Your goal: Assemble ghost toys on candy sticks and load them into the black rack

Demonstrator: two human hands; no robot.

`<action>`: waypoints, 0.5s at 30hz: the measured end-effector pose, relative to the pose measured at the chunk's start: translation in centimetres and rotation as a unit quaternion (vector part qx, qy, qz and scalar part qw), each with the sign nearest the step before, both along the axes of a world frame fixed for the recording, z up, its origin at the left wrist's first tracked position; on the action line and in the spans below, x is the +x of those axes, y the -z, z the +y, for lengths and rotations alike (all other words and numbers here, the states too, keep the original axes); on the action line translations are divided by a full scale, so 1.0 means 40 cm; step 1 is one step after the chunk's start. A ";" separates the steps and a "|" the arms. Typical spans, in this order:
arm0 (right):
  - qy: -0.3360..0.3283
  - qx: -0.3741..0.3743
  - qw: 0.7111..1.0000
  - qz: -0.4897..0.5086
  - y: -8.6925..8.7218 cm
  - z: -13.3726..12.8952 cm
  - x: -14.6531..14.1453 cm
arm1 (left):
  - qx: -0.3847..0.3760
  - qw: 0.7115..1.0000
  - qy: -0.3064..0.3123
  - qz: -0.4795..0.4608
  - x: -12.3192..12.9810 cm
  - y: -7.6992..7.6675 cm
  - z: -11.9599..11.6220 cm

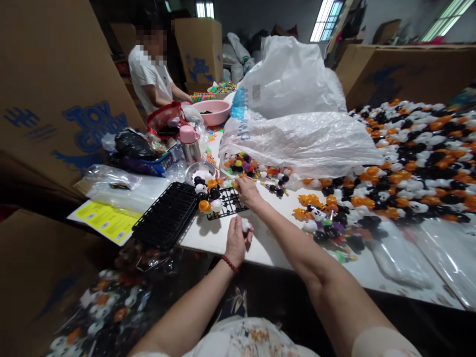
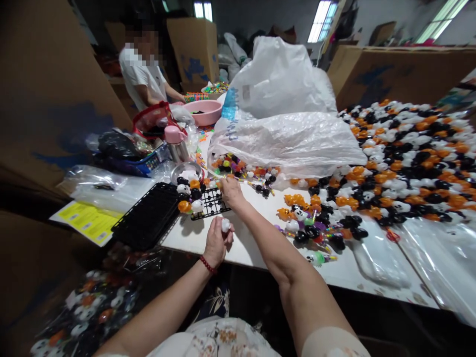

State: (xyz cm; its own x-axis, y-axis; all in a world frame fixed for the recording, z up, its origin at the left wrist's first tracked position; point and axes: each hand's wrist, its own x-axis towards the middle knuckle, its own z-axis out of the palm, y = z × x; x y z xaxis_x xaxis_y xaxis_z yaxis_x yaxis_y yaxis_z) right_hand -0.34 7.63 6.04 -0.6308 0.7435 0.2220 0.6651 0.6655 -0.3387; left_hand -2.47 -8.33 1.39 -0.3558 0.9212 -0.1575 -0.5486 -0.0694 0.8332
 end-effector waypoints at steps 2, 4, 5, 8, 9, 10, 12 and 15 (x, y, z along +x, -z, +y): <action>0.024 -0.015 0.995 0.095 -0.018 -0.057 0.045 | -0.013 1.000 -0.020 0.000 0.000 -0.002 0.002; 0.036 -0.058 0.973 0.220 -0.025 -0.138 0.112 | -0.018 0.999 -0.032 0.002 0.001 -0.005 0.004; 0.043 -0.091 0.961 0.256 -0.025 -0.184 0.149 | -0.016 0.999 -0.035 0.003 0.001 -0.006 0.004; 0.068 -0.163 0.937 0.300 -0.013 -0.305 0.243 | -0.012 0.999 -0.034 0.011 0.001 -0.010 0.006; 0.072 -0.167 0.934 0.306 -0.007 -0.334 0.263 | -0.011 0.999 -0.036 0.015 0.001 -0.010 0.007; 0.074 -0.161 0.934 0.309 -0.002 -0.354 0.277 | -0.010 0.999 -0.038 0.018 0.001 -0.010 0.008; 0.069 -0.140 0.940 0.304 0.008 -0.373 0.287 | -0.009 0.999 -0.038 0.022 0.004 -0.007 0.008; 0.053 -0.114 0.950 0.285 0.015 -0.374 0.279 | -0.023 0.999 -0.035 0.033 0.011 0.002 -0.004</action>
